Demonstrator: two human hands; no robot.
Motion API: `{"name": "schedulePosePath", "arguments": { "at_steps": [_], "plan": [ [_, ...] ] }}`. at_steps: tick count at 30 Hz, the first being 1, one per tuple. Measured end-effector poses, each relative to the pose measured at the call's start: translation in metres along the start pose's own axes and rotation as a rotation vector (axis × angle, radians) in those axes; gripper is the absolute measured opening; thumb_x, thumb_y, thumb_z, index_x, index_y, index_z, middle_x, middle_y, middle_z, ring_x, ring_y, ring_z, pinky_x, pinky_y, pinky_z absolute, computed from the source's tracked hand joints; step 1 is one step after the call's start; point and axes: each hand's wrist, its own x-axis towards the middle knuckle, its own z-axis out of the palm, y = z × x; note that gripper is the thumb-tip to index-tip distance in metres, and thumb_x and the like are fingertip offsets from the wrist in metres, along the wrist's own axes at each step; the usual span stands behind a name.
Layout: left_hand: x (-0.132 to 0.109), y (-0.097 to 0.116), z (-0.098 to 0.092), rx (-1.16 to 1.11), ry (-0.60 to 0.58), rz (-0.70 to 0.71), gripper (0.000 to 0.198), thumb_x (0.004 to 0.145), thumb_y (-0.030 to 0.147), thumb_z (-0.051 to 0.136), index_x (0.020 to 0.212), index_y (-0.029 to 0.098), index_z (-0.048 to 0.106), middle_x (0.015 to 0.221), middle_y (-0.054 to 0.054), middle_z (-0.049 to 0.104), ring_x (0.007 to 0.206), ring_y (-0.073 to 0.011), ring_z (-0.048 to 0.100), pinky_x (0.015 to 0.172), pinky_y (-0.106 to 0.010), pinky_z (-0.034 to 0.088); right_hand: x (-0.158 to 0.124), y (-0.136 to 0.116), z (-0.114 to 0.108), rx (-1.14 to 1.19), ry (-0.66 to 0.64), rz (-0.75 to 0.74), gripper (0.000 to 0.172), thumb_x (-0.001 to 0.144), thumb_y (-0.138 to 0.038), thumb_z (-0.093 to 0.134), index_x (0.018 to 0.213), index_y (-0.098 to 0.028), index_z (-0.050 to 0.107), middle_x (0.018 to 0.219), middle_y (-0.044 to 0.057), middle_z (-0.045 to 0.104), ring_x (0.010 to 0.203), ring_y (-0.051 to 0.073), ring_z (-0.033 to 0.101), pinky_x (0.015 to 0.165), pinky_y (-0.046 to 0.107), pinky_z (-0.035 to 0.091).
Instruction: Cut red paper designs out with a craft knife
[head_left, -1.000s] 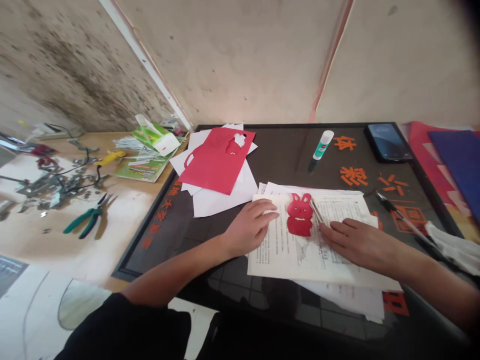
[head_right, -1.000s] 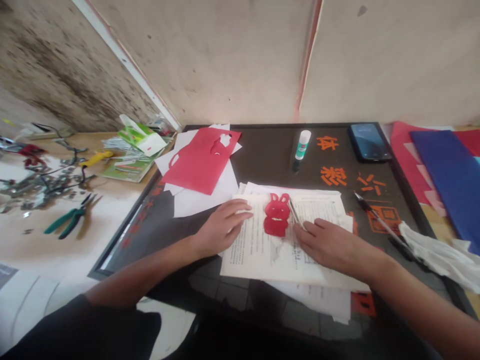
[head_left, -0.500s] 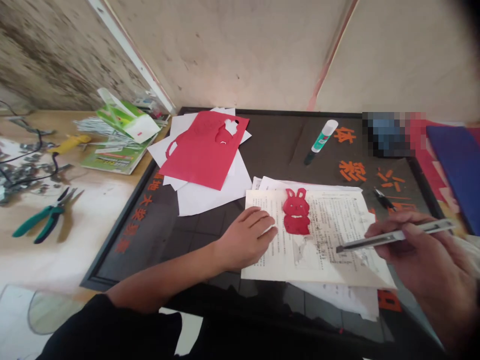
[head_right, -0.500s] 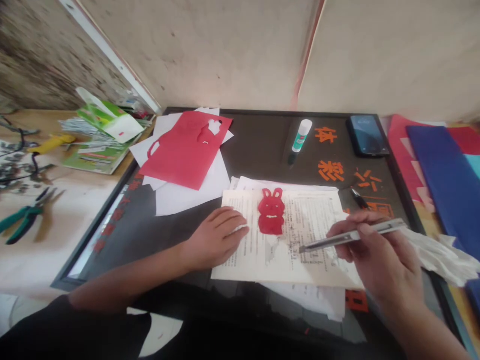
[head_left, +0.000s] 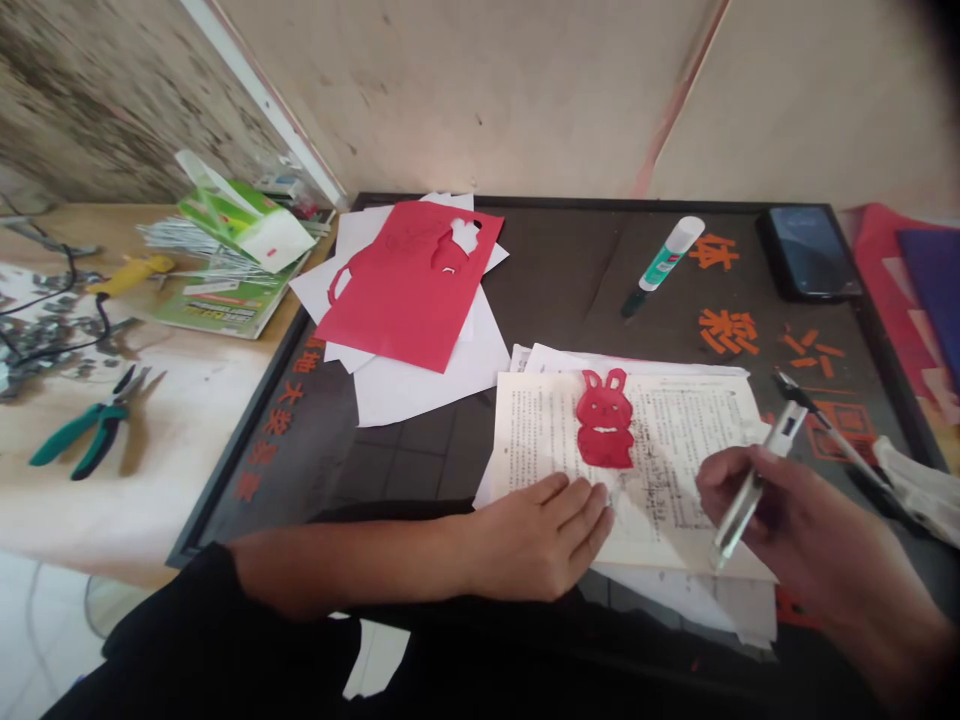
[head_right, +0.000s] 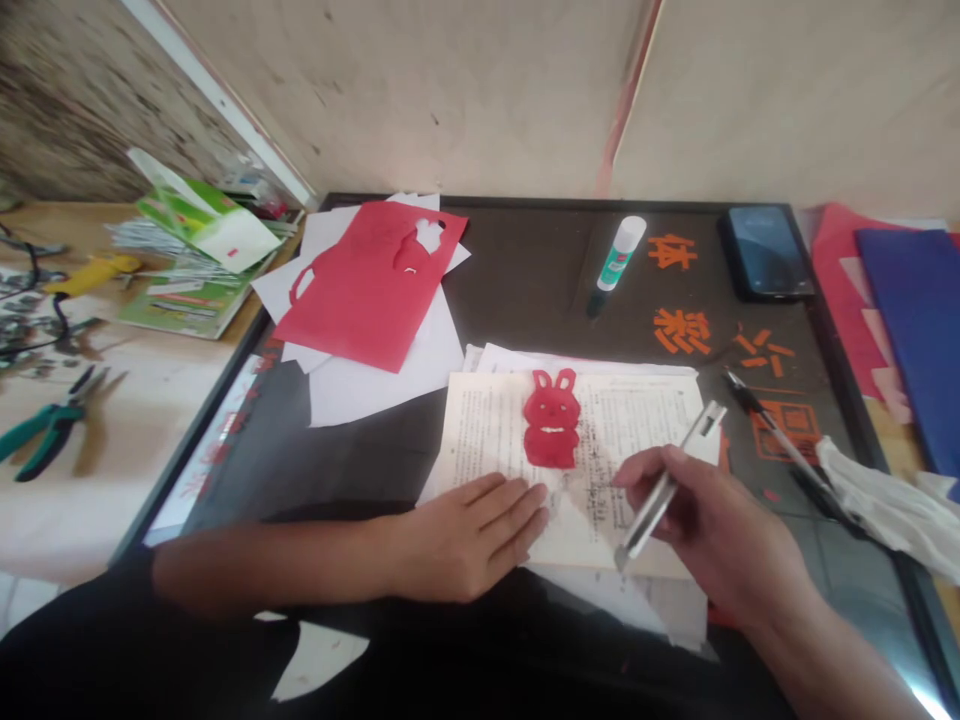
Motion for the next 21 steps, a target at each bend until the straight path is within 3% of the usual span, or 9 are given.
{"name": "schedulePosePath", "arguments": {
  "at_steps": [4, 7, 11, 16, 19, 21],
  "plan": [
    [0.002, 0.001, 0.016, 0.046, 0.018, -0.109, 0.045, 0.100, 0.034, 0.045, 0.126, 0.000, 0.060, 0.134, -0.023, 0.059, 0.130, -0.0354, 0.051, 0.112, -0.048, 0.038, 0.011, 0.002, 0.018, 0.347, -0.051, 0.184, 0.030, 0.083, -0.055, 0.062, 0.076, -0.026, 0.064, 0.048, -0.003, 0.040, 0.039, 0.011, 0.032, 0.036, 0.026, 0.030],
    [0.001, -0.002, 0.023, 0.042, 0.001, -0.170, 0.052, 0.099, 0.044, 0.045, 0.123, 0.000, 0.062, 0.134, -0.021, 0.059, 0.128, -0.0374, 0.052, 0.113, -0.049, 0.035, 0.024, 0.008, 0.031, 0.476, 0.057, 0.144, 0.027, 0.070, -0.044, 0.080, 0.074, -0.027, 0.060, 0.053, -0.005, 0.039, 0.044, 0.010, 0.034, 0.040, 0.024, 0.032],
    [0.000, -0.005, 0.023, -0.017, -0.046, -0.190, 0.052, 0.099, 0.045, 0.044, 0.127, 0.003, 0.060, 0.138, -0.020, 0.056, 0.127, -0.0352, 0.050, 0.111, -0.050, 0.033, 0.026, 0.021, 0.029, 0.302, 0.184, 0.015, 0.020, 0.074, -0.033, 0.079, 0.074, -0.026, 0.060, 0.055, -0.005, 0.048, 0.046, 0.011, 0.043, 0.041, 0.025, 0.037],
    [0.000, -0.003, 0.021, -0.091, -0.158, -0.235, 0.057, 0.100, 0.048, 0.042, 0.136, 0.004, 0.052, 0.145, -0.018, 0.048, 0.126, -0.0311, 0.047, 0.110, -0.046, 0.032, 0.003, 0.031, 0.016, -0.086, 0.335, -0.077, 0.023, 0.070, -0.028, 0.084, 0.079, -0.023, 0.063, 0.069, -0.001, 0.068, 0.053, 0.012, 0.061, 0.049, 0.025, 0.052],
    [0.001, -0.001, 0.018, -0.116, -0.168, -0.253, 0.053, 0.101, 0.045, 0.042, 0.141, 0.011, 0.048, 0.149, -0.013, 0.046, 0.126, -0.0277, 0.046, 0.106, -0.043, 0.035, -0.008, 0.027, 0.022, -0.132, 0.310, -0.059, 0.025, 0.071, -0.029, 0.083, 0.077, -0.023, 0.059, 0.079, -0.001, 0.072, 0.056, 0.011, 0.065, 0.053, 0.022, 0.055],
    [0.001, -0.004, 0.014, -0.110, -0.086, -0.265, 0.048, 0.101, 0.041, 0.044, 0.141, 0.015, 0.050, 0.148, -0.010, 0.048, 0.129, -0.0270, 0.044, 0.109, -0.045, 0.032, -0.011, 0.022, 0.029, -0.138, 0.264, -0.033, 0.022, 0.076, -0.032, 0.078, 0.080, -0.024, 0.058, 0.079, -0.001, 0.073, 0.059, 0.013, 0.068, 0.055, 0.023, 0.056]
  ]
}}
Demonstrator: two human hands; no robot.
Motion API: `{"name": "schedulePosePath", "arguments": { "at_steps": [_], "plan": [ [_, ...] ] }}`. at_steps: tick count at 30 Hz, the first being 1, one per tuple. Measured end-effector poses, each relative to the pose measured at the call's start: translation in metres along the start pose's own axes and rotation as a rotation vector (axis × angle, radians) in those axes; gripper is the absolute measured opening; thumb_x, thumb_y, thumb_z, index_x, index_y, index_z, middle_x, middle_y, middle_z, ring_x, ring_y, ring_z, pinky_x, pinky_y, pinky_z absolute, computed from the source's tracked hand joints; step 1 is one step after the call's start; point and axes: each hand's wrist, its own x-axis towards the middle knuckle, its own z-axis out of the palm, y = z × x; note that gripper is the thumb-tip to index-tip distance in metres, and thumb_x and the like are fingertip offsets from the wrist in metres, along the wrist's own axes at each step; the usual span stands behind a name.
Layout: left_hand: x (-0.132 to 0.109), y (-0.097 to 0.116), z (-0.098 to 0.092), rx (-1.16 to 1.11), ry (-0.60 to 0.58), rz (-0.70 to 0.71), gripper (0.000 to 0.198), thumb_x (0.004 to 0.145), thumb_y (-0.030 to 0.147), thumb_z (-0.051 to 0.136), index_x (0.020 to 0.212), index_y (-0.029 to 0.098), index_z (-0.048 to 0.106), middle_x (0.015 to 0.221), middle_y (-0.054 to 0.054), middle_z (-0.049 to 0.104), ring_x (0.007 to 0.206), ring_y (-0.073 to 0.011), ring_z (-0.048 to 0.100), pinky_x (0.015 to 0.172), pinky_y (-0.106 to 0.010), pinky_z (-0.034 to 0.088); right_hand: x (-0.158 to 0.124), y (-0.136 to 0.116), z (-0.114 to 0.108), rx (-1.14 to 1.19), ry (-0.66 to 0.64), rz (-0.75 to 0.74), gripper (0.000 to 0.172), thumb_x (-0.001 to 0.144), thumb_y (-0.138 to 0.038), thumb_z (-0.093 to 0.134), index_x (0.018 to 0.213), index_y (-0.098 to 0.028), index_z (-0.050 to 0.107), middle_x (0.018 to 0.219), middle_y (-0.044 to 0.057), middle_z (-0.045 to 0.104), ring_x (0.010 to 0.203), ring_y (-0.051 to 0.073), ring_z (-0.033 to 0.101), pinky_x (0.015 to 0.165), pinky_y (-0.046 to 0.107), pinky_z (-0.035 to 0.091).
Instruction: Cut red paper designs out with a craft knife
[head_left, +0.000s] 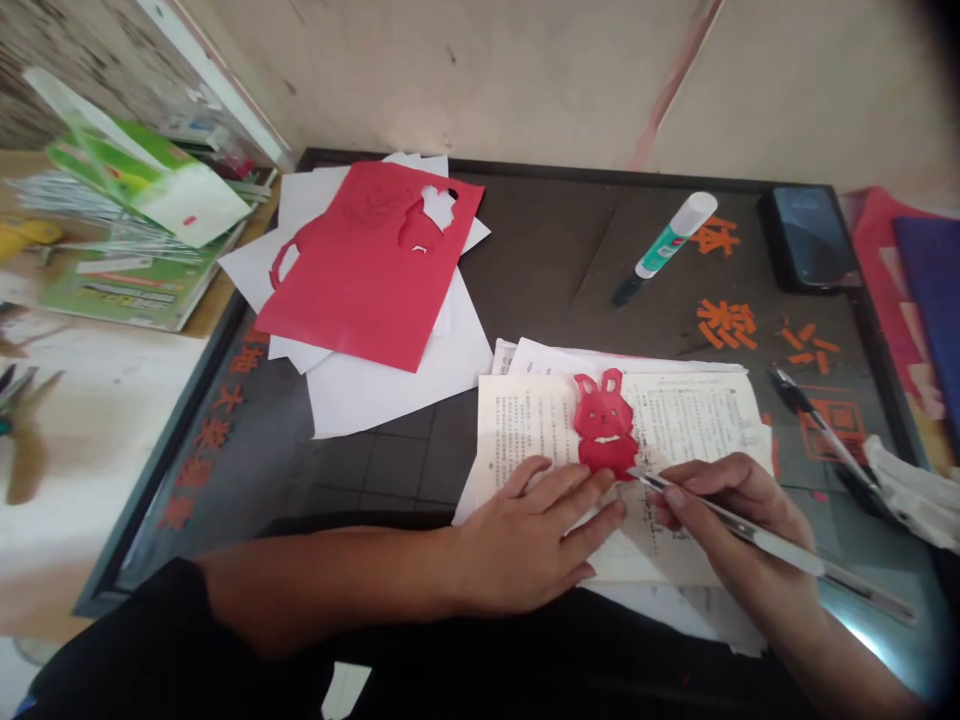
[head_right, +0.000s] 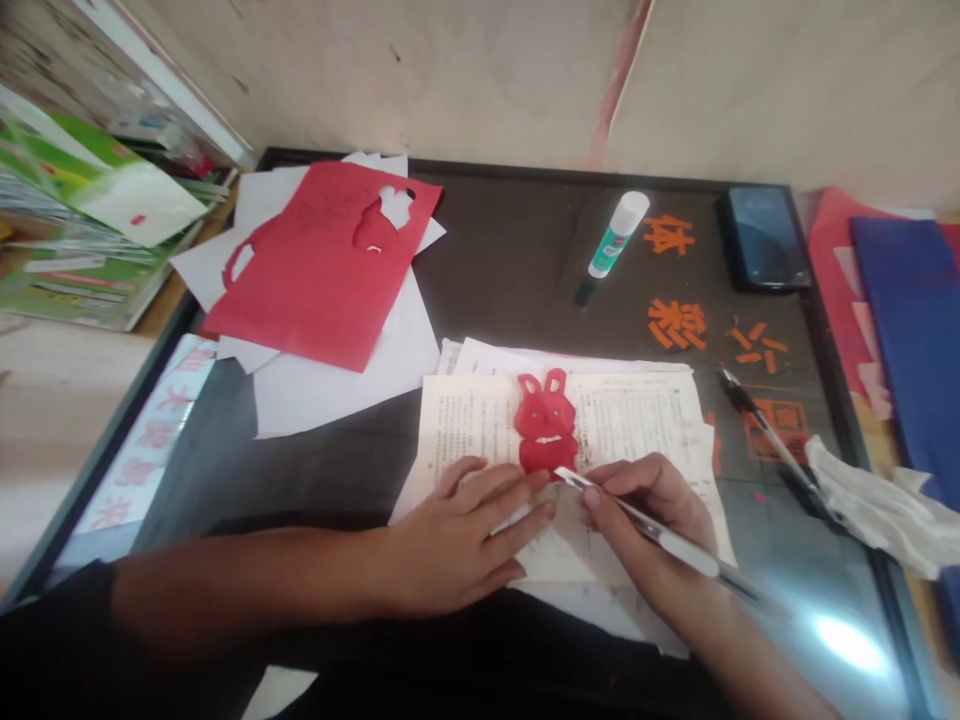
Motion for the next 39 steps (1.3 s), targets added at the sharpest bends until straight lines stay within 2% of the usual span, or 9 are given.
{"name": "schedulePosePath", "arguments": {
  "at_steps": [2, 4, 7, 10, 13, 18, 22, 27, 39],
  "plan": [
    [0.001, -0.007, -0.005, 0.012, 0.110, 0.010, 0.040, 0.100, 0.034, 0.047, 0.134, 0.015, 0.056, 0.141, -0.009, 0.055, 0.133, -0.0265, 0.043, 0.114, -0.048, 0.026, -0.003, -0.005, 0.004, -0.101, 0.009, 0.042, 0.018, 0.081, -0.036, 0.073, 0.086, -0.024, 0.060, 0.074, 0.000, 0.073, 0.062, 0.015, 0.069, 0.058, 0.025, 0.057],
    [0.005, -0.018, -0.009, 0.035, 0.137, 0.087, 0.034, 0.099, 0.028, 0.048, 0.126, 0.013, 0.062, 0.135, -0.008, 0.061, 0.136, -0.0255, 0.041, 0.118, -0.048, 0.021, -0.005, -0.008, 0.006, -0.254, 0.063, 0.072, 0.018, 0.083, -0.039, 0.069, 0.089, -0.024, 0.064, 0.070, 0.000, 0.072, 0.061, 0.016, 0.068, 0.057, 0.025, 0.055],
    [0.010, -0.032, -0.011, 0.048, -0.027, 0.205, 0.041, 0.102, 0.039, 0.044, 0.129, 0.013, 0.060, 0.142, -0.010, 0.055, 0.141, -0.0266, 0.036, 0.121, -0.049, 0.016, -0.008, -0.009, 0.007, -0.410, 0.085, 0.030, 0.018, 0.081, -0.041, 0.068, 0.084, -0.023, 0.065, 0.066, 0.000, 0.071, 0.055, 0.015, 0.065, 0.051, 0.024, 0.052],
    [0.011, -0.034, -0.006, 0.012, -0.160, 0.181, 0.055, 0.101, 0.050, 0.040, 0.138, 0.011, 0.052, 0.149, -0.012, 0.047, 0.142, -0.0295, 0.034, 0.120, -0.052, 0.015, -0.013, -0.008, 0.008, -0.469, 0.097, 0.002, 0.017, 0.083, -0.038, 0.065, 0.091, -0.023, 0.066, 0.072, 0.000, 0.074, 0.056, 0.015, 0.067, 0.050, 0.023, 0.052],
    [0.008, -0.030, -0.002, -0.007, -0.161, 0.141, 0.055, 0.102, 0.049, 0.039, 0.142, 0.012, 0.048, 0.149, -0.012, 0.046, 0.138, -0.0296, 0.039, 0.118, -0.052, 0.017, -0.016, -0.004, 0.009, -0.505, 0.092, -0.038, 0.015, 0.086, -0.035, 0.063, 0.095, -0.023, 0.065, 0.075, 0.000, 0.075, 0.060, 0.016, 0.069, 0.051, 0.023, 0.053],
    [0.005, -0.028, 0.000, -0.021, -0.131, 0.139, 0.056, 0.102, 0.048, 0.037, 0.144, 0.013, 0.046, 0.150, -0.009, 0.046, 0.134, -0.0285, 0.040, 0.116, -0.049, 0.017, -0.010, 0.008, 0.011, -0.535, 0.021, -0.282, 0.006, 0.088, -0.025, 0.061, 0.094, -0.023, 0.063, 0.081, 0.000, 0.075, 0.064, 0.014, 0.070, 0.059, 0.023, 0.056],
    [0.006, -0.030, 0.001, -0.036, -0.131, 0.127, 0.056, 0.102, 0.048, 0.037, 0.142, 0.011, 0.048, 0.149, -0.009, 0.046, 0.133, -0.0284, 0.039, 0.116, -0.047, 0.017, -0.008, 0.015, 0.013, -0.574, 0.002, -0.383, 0.008, 0.088, -0.021, 0.060, 0.096, -0.024, 0.062, 0.087, 0.001, 0.075, 0.070, 0.016, 0.072, 0.062, 0.024, 0.058],
    [0.007, -0.030, 0.000, -0.045, -0.144, 0.114, 0.057, 0.102, 0.049, 0.037, 0.144, 0.011, 0.047, 0.152, -0.009, 0.043, 0.133, -0.0284, 0.039, 0.115, -0.046, 0.019, -0.010, 0.013, 0.015, -0.578, -0.025, -0.349, 0.010, 0.091, -0.021, 0.058, 0.099, -0.025, 0.061, 0.092, 0.003, 0.074, 0.077, 0.019, 0.073, 0.067, 0.028, 0.059],
    [0.008, -0.028, -0.003, -0.045, -0.178, 0.088, 0.059, 0.102, 0.048, 0.036, 0.147, 0.011, 0.041, 0.158, -0.010, 0.034, 0.138, -0.0286, 0.035, 0.115, -0.047, 0.021, -0.010, 0.007, 0.020, -0.605, 0.019, -0.287, 0.009, 0.089, -0.026, 0.060, 0.095, -0.024, 0.066, 0.092, 0.002, 0.076, 0.076, 0.019, 0.074, 0.069, 0.028, 0.060]
  ]
}}
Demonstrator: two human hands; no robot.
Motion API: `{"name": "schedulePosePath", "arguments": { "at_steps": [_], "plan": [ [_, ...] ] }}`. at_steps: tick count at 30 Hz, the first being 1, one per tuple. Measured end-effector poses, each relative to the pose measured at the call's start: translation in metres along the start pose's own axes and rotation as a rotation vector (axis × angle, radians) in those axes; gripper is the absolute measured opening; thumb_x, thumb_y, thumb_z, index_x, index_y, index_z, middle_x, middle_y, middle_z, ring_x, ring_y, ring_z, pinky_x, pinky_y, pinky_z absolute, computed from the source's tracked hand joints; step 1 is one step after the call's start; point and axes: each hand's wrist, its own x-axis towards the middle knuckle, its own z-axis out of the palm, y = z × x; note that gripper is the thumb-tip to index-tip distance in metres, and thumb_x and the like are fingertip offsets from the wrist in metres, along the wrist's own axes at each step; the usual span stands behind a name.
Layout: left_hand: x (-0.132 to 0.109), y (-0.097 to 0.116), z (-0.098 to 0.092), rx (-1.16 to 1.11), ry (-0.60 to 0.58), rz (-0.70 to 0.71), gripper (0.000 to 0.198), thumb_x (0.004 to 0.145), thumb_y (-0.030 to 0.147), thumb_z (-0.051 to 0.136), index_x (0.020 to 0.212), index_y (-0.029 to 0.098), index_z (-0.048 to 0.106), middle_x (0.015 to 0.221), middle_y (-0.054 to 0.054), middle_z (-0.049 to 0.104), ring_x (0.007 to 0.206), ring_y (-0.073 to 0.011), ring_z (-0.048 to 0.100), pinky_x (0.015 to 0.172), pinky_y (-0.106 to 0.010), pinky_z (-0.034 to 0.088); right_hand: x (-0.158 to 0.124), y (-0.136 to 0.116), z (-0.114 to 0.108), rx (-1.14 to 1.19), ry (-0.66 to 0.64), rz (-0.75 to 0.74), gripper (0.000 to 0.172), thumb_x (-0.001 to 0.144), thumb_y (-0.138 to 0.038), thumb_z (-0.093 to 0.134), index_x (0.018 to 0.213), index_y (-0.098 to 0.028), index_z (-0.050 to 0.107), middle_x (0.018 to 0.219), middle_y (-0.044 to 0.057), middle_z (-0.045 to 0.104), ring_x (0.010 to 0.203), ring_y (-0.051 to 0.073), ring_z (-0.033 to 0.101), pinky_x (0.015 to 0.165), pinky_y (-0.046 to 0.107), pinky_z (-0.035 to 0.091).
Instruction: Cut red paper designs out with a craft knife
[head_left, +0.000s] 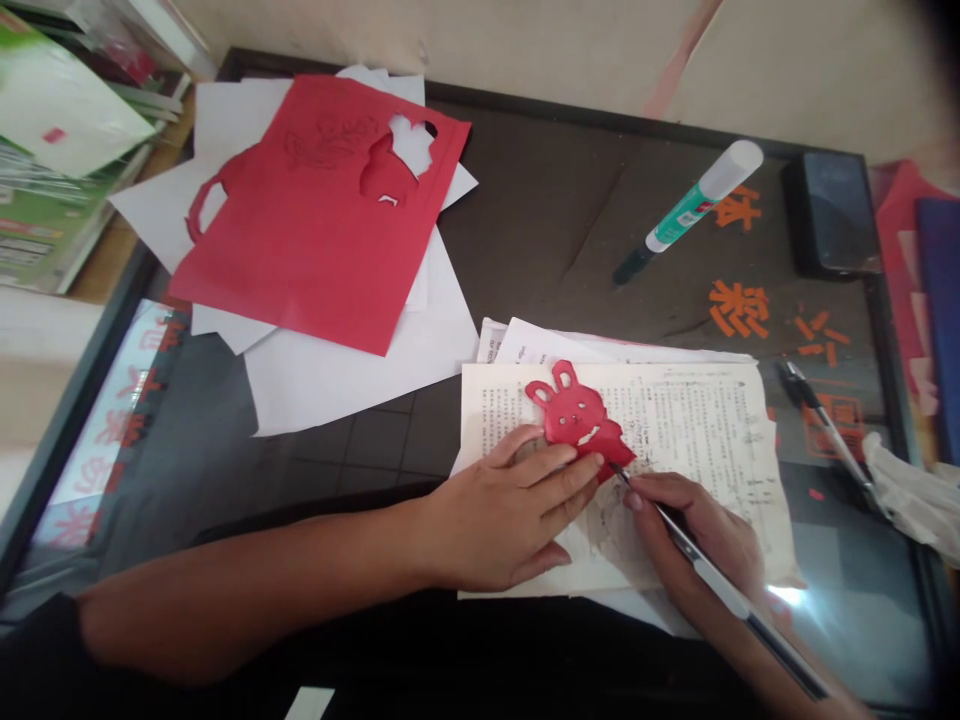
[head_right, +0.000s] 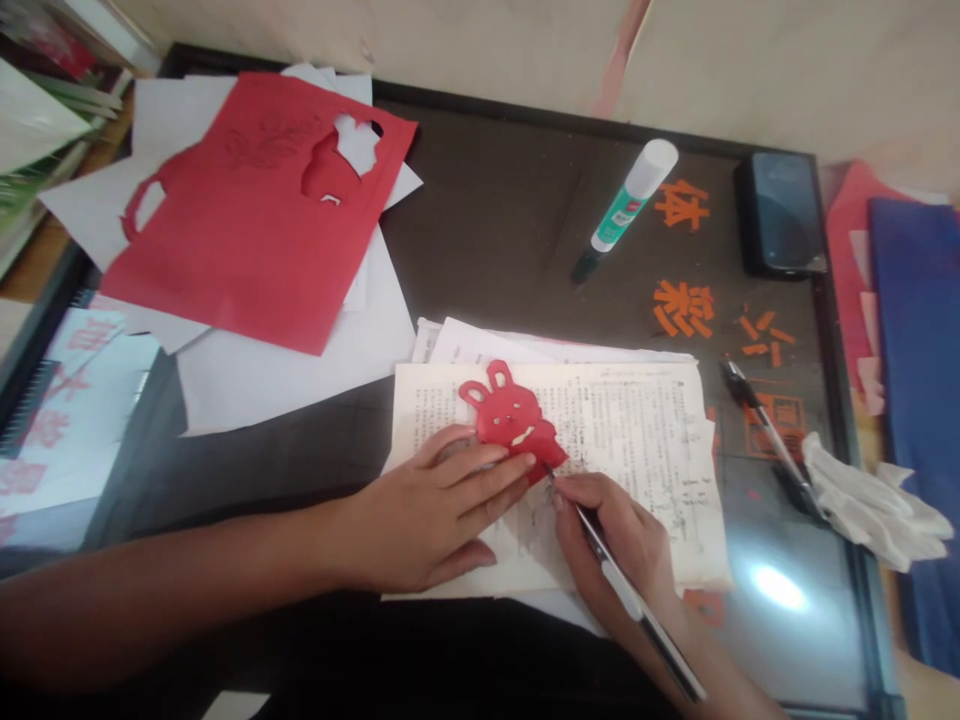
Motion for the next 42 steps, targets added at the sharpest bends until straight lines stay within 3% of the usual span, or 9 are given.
{"name": "schedulePosePath", "arguments": {
  "at_steps": [6, 10, 17, 22, 31, 42],
  "plan": [
    [0.003, 0.001, 0.000, -0.044, -0.013, -0.009, 0.067, 0.098, 0.047, 0.039, 0.151, 0.006, 0.031, 0.161, -0.013, 0.022, 0.151, -0.0257, 0.012, 0.121, -0.052, 0.005, 0.003, -0.002, 0.002, -0.005, -0.004, -0.125, 0.020, 0.089, -0.016, 0.058, 0.105, -0.026, 0.065, 0.097, 0.002, 0.076, 0.081, 0.021, 0.074, 0.078, 0.034, 0.060],
    [0.004, 0.002, 0.003, -0.084, -0.042, -0.042, 0.069, 0.097, 0.046, 0.040, 0.152, 0.006, 0.026, 0.162, -0.013, 0.019, 0.150, -0.0262, 0.014, 0.121, -0.053, 0.008, 0.003, 0.001, 0.004, -0.045, 0.002, -0.218, 0.024, 0.086, -0.011, 0.058, 0.106, -0.023, 0.064, 0.096, 0.003, 0.076, 0.082, 0.021, 0.074, 0.076, 0.033, 0.061],
    [0.006, 0.004, 0.000, -0.126, -0.090, -0.065, 0.070, 0.096, 0.043, 0.042, 0.152, 0.005, 0.026, 0.162, -0.014, 0.017, 0.149, -0.0283, 0.017, 0.120, -0.052, 0.014, -0.001, 0.000, 0.005, -0.003, 0.019, -0.173, 0.028, 0.086, -0.009, 0.056, 0.106, -0.027, 0.064, 0.096, 0.003, 0.075, 0.082, 0.021, 0.074, 0.078, 0.034, 0.060],
    [0.006, 0.005, 0.000, -0.130, -0.088, -0.068, 0.069, 0.096, 0.043, 0.042, 0.152, 0.005, 0.026, 0.163, -0.014, 0.016, 0.150, -0.0284, 0.016, 0.119, -0.052, 0.016, 0.000, 0.001, 0.003, -0.012, -0.001, -0.236, 0.028, 0.084, -0.008, 0.059, 0.106, -0.025, 0.064, 0.095, 0.004, 0.075, 0.078, 0.021, 0.074, 0.073, 0.033, 0.061],
    [0.003, 0.005, 0.007, -0.137, -0.043, -0.068, 0.070, 0.095, 0.043, 0.042, 0.152, 0.004, 0.026, 0.163, -0.015, 0.017, 0.149, -0.0299, 0.018, 0.119, -0.051, 0.018, 0.000, -0.005, 0.002, 0.002, 0.001, -0.133, 0.025, 0.086, -0.011, 0.057, 0.101, -0.029, 0.065, 0.091, 0.001, 0.077, 0.077, 0.022, 0.074, 0.073, 0.035, 0.061],
    [0.004, 0.006, 0.005, -0.096, -0.042, -0.045, 0.065, 0.097, 0.044, 0.039, 0.150, 0.006, 0.033, 0.161, -0.015, 0.023, 0.149, -0.0285, 0.020, 0.119, -0.052, 0.015, 0.000, 0.005, -0.006, -0.017, -0.081, -0.269, 0.026, 0.083, -0.009, 0.060, 0.103, -0.026, 0.064, 0.091, 0.002, 0.077, 0.076, 0.020, 0.075, 0.069, 0.030, 0.061]
  ]
}}
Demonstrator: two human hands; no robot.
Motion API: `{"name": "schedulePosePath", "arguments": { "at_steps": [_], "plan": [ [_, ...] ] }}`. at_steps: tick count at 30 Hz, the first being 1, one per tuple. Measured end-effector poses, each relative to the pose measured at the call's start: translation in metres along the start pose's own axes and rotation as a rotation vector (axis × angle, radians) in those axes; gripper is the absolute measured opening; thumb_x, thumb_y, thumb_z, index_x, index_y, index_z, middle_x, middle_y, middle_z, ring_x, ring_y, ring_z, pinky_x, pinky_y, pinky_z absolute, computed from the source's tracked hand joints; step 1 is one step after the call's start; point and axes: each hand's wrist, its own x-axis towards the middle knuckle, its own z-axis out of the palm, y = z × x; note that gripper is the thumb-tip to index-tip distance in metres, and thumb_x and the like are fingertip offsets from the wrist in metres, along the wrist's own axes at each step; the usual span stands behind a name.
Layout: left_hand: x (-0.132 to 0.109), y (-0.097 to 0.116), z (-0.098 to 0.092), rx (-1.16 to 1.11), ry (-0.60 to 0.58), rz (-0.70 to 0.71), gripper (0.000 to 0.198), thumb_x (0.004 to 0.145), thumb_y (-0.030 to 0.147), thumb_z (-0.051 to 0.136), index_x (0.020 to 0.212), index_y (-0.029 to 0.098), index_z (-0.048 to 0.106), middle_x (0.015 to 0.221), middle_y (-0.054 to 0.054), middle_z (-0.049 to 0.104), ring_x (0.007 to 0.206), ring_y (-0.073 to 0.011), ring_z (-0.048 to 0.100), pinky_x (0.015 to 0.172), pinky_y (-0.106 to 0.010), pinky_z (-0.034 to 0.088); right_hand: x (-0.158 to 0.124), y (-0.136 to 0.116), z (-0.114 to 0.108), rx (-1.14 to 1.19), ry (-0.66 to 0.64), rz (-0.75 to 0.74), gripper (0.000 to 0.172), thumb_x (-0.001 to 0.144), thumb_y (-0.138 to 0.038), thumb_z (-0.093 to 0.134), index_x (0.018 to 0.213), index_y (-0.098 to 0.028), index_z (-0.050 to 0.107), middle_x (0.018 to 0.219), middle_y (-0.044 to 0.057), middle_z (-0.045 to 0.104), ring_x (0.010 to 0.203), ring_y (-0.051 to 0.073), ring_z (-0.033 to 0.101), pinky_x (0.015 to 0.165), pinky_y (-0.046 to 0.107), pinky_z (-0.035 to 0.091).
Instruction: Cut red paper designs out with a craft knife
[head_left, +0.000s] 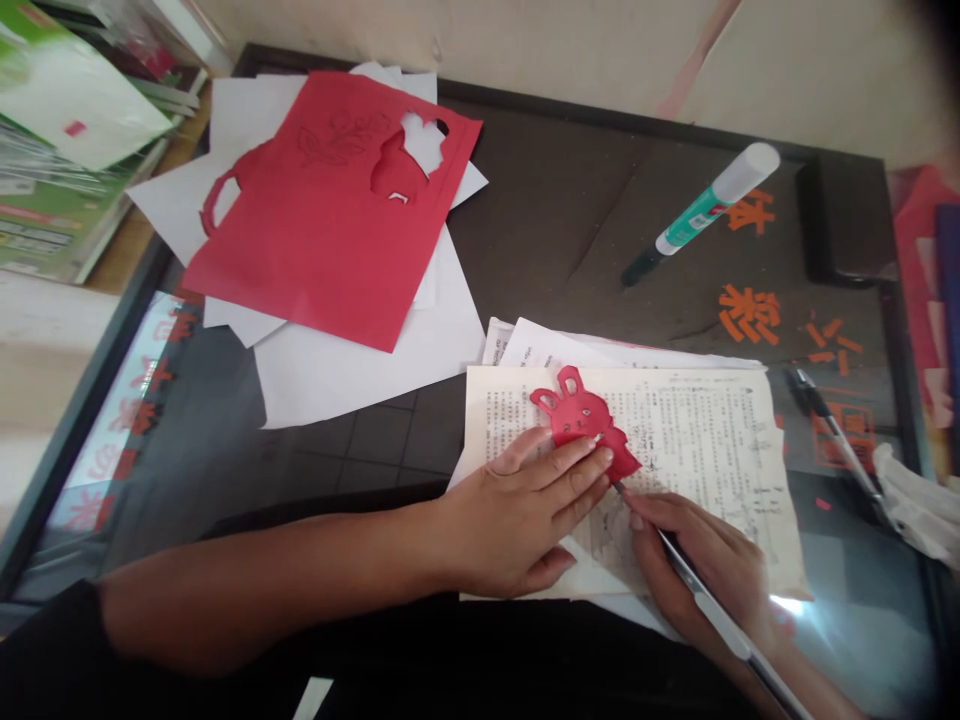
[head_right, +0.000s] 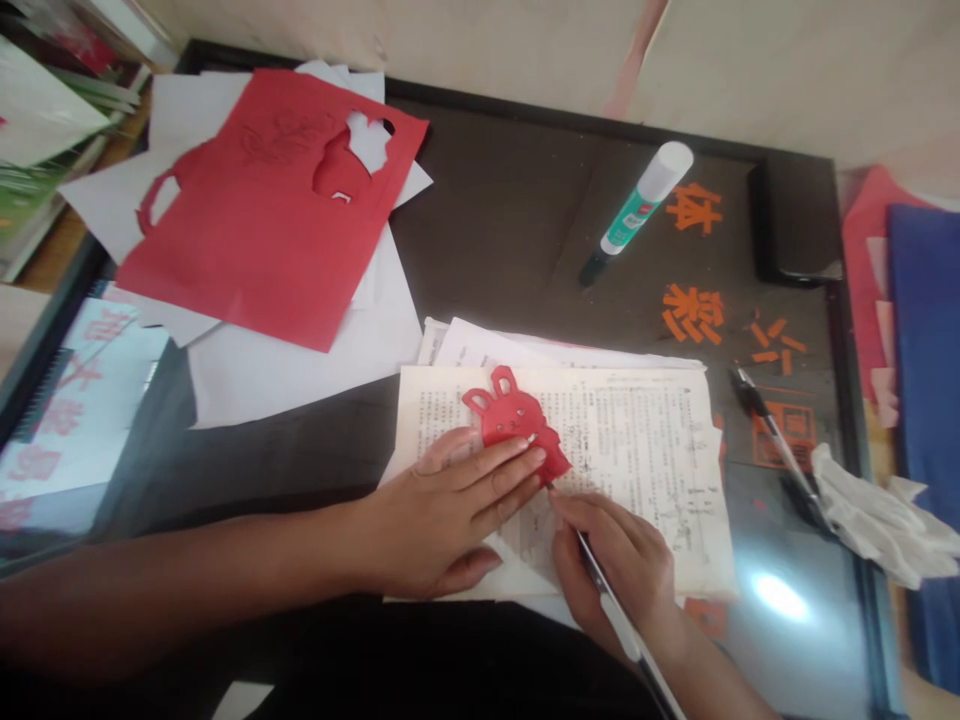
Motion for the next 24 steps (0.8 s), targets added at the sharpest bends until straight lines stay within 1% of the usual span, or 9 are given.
{"name": "schedulePosePath", "arguments": {
  "at_steps": [2, 3, 5, 7, 8, 10, 13, 17, 24],
  "plan": [
    [-0.0006, -0.0008, 0.0009, 0.005, 0.026, 0.017, 0.064, 0.097, 0.043, 0.039, 0.150, 0.007, 0.033, 0.161, -0.013, 0.025, 0.149, -0.0271, 0.018, 0.120, -0.053, 0.012, -0.0002, -0.0012, -0.0031, 0.024, 0.000, 0.008, 0.025, 0.084, -0.010, 0.060, 0.102, -0.026, 0.064, 0.091, 0.001, 0.076, 0.076, 0.018, 0.074, 0.069, 0.027, 0.060],
    [-0.0009, -0.0013, 0.0013, 0.006, 0.036, 0.025, 0.064, 0.097, 0.043, 0.040, 0.150, 0.008, 0.033, 0.160, -0.012, 0.027, 0.150, -0.0266, 0.017, 0.120, -0.053, 0.011, -0.0007, -0.0018, -0.0048, 0.032, 0.007, 0.039, 0.021, 0.086, -0.012, 0.060, 0.101, -0.026, 0.064, 0.090, 0.001, 0.076, 0.076, 0.017, 0.074, 0.069, 0.027, 0.060],
    [-0.0014, -0.0021, 0.0017, 0.009, 0.041, 0.033, 0.063, 0.097, 0.042, 0.039, 0.151, 0.009, 0.032, 0.160, -0.011, 0.029, 0.150, -0.0261, 0.016, 0.121, -0.054, 0.008, -0.0023, -0.0022, -0.0082, -0.009, 0.041, 0.158, 0.015, 0.089, -0.021, 0.060, 0.101, -0.026, 0.065, 0.088, 0.002, 0.076, 0.073, 0.018, 0.074, 0.065, 0.028, 0.059],
    [-0.0016, -0.0024, 0.0015, 0.014, 0.032, 0.037, 0.063, 0.098, 0.042, 0.037, 0.151, 0.009, 0.031, 0.160, -0.011, 0.027, 0.150, -0.0261, 0.014, 0.121, -0.056, 0.003, -0.0039, -0.0014, -0.0106, -0.088, 0.089, 0.277, 0.014, 0.088, -0.029, 0.063, 0.102, -0.026, 0.066, 0.086, 0.002, 0.077, 0.070, 0.020, 0.074, 0.061, 0.029, 0.059],
    [-0.0016, -0.0025, 0.0013, 0.017, 0.028, 0.039, 0.063, 0.098, 0.042, 0.036, 0.152, 0.009, 0.031, 0.161, -0.011, 0.026, 0.151, -0.0259, 0.013, 0.121, -0.056, 0.001, -0.0044, -0.0006, -0.0111, -0.112, 0.103, 0.305, 0.015, 0.087, -0.032, 0.065, 0.100, -0.026, 0.067, 0.086, 0.002, 0.077, 0.069, 0.021, 0.074, 0.061, 0.030, 0.060],
    [-0.0014, -0.0025, 0.0006, 0.021, 0.021, 0.038, 0.063, 0.098, 0.042, 0.035, 0.152, 0.010, 0.030, 0.161, -0.010, 0.024, 0.151, -0.0250, 0.012, 0.120, -0.056, -0.003, -0.0044, 0.0013, -0.0106, -0.076, 0.094, 0.287, 0.012, 0.085, -0.030, 0.067, 0.097, -0.027, 0.069, 0.088, 0.002, 0.077, 0.072, 0.022, 0.074, 0.065, 0.033, 0.061],
    [-0.0008, -0.0029, -0.0001, 0.020, 0.017, 0.032, 0.063, 0.098, 0.042, 0.036, 0.152, 0.010, 0.030, 0.161, -0.011, 0.023, 0.151, -0.0246, 0.012, 0.120, -0.055, -0.004, -0.0029, 0.0039, -0.0078, 0.040, 0.052, 0.216, 0.012, 0.086, -0.024, 0.065, 0.096, -0.029, 0.070, 0.092, 0.002, 0.077, 0.077, 0.023, 0.074, 0.073, 0.036, 0.062],
    [0.0001, -0.0043, -0.0008, 0.006, 0.011, 0.039, 0.063, 0.099, 0.042, 0.037, 0.152, 0.009, 0.028, 0.162, -0.012, 0.021, 0.151, -0.0258, 0.014, 0.120, -0.058, -0.001, -0.0019, 0.0059, -0.0049, 0.068, 0.051, 0.192, 0.017, 0.085, -0.021, 0.067, 0.099, -0.030, 0.069, 0.095, 0.001, 0.076, 0.079, 0.022, 0.074, 0.076, 0.038, 0.062],
    [-0.0005, -0.0041, -0.0027, -0.005, 0.001, 0.037, 0.064, 0.098, 0.043, 0.039, 0.152, 0.009, 0.029, 0.162, -0.010, 0.021, 0.151, -0.0258, 0.014, 0.121, -0.056, 0.007, -0.0025, 0.0058, -0.0046, 0.017, 0.037, 0.181, 0.015, 0.086, -0.022, 0.066, 0.098, -0.029, 0.070, 0.095, 0.003, 0.077, 0.080, 0.022, 0.074, 0.076, 0.038, 0.063]
  ]
}}
